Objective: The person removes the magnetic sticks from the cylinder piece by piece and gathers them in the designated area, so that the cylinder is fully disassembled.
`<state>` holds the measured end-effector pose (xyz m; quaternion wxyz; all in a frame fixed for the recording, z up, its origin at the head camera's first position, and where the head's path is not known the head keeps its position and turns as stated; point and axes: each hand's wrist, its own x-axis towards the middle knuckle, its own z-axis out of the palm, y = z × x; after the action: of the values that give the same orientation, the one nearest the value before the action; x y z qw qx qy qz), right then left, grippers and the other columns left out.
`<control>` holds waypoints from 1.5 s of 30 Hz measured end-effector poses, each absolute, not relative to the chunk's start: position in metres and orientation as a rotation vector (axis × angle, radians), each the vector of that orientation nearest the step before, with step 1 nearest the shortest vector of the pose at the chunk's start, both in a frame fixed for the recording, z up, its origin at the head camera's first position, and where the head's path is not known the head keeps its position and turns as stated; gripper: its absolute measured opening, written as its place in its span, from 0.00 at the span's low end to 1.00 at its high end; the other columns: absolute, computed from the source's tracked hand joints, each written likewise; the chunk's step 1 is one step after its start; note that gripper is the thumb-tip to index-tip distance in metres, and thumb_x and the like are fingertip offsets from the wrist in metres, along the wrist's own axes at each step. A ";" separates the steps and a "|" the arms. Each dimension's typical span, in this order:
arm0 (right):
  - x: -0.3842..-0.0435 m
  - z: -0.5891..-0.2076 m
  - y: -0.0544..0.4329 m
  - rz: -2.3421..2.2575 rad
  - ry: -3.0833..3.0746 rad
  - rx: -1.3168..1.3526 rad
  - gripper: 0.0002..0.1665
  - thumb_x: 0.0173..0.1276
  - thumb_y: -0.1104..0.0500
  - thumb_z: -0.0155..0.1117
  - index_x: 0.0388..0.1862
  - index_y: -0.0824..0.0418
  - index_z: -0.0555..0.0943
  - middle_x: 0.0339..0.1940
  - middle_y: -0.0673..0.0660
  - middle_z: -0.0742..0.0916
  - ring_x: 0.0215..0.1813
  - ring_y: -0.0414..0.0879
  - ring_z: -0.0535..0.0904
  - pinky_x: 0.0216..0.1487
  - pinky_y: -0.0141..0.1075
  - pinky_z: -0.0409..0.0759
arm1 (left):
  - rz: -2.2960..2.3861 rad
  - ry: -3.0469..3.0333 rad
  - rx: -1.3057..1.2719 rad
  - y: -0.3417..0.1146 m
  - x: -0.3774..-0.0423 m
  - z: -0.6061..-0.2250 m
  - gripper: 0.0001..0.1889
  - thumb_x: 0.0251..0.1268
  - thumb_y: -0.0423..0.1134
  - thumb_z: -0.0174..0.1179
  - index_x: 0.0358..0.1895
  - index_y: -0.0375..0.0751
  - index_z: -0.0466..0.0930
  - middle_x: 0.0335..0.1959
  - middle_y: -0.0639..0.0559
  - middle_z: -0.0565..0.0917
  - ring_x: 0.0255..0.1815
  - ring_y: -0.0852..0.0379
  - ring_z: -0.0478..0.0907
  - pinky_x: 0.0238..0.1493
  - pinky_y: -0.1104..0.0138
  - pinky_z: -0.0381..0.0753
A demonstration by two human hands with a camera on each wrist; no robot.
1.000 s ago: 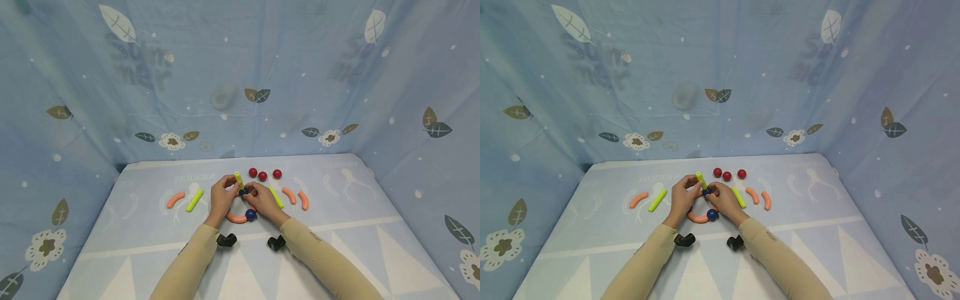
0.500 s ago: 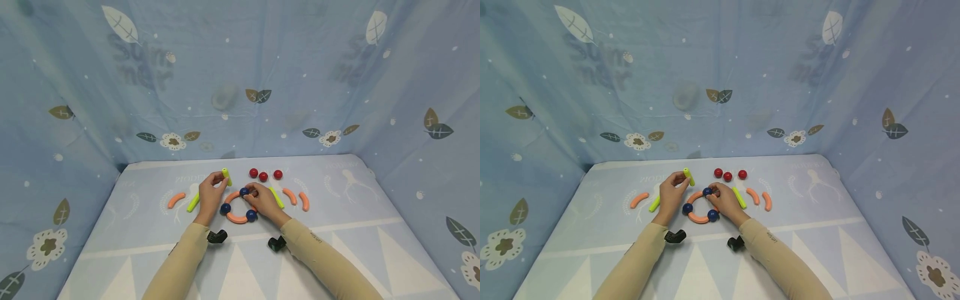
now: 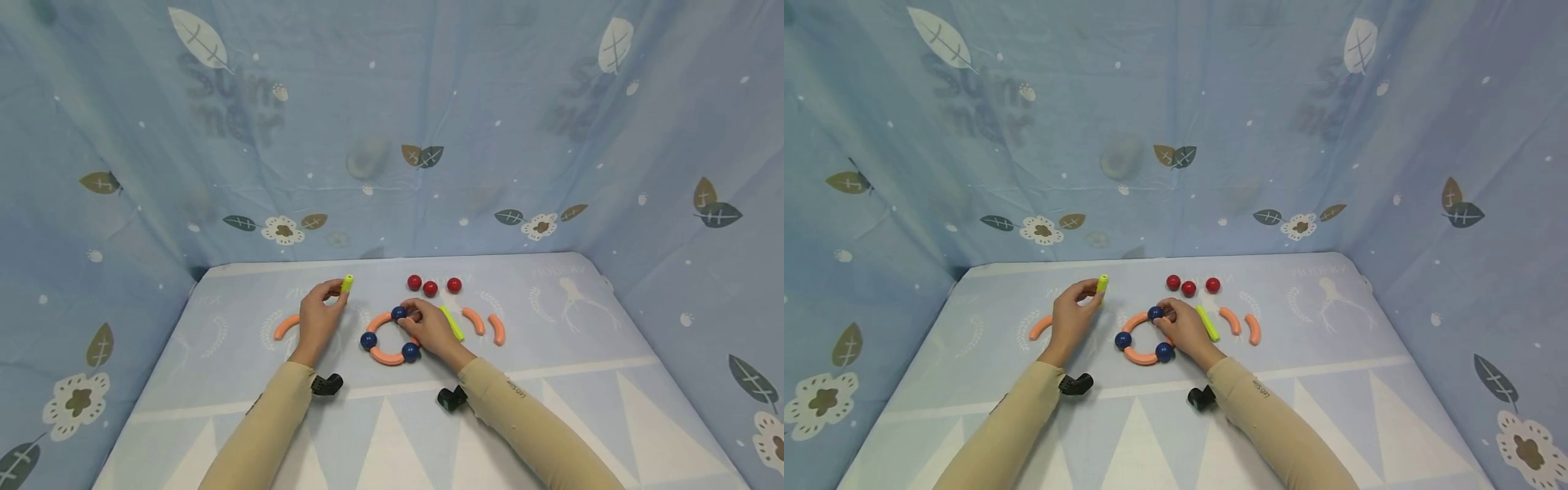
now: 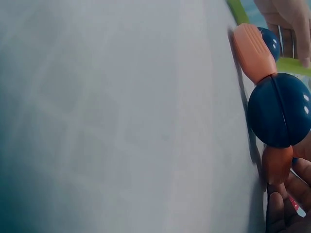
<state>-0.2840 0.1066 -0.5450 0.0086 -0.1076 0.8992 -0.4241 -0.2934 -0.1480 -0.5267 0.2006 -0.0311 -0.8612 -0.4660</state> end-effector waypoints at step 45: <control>-0.284 -0.544 0.106 -1.319 2.788 -0.316 0.20 0.69 0.53 0.72 0.59 0.53 0.82 0.48 0.49 0.86 0.41 0.41 0.78 0.40 0.34 0.78 | -0.791 -2.917 -0.036 -0.206 -0.310 -0.531 0.18 0.67 0.38 0.66 0.59 0.42 0.85 0.48 0.42 0.85 0.49 0.43 0.82 0.53 0.48 0.78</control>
<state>-0.2840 0.1063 -0.5440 0.0209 -0.1018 0.8991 -0.4253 -0.3095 -0.2058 -0.5313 0.0596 -0.0118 -0.9634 -0.2611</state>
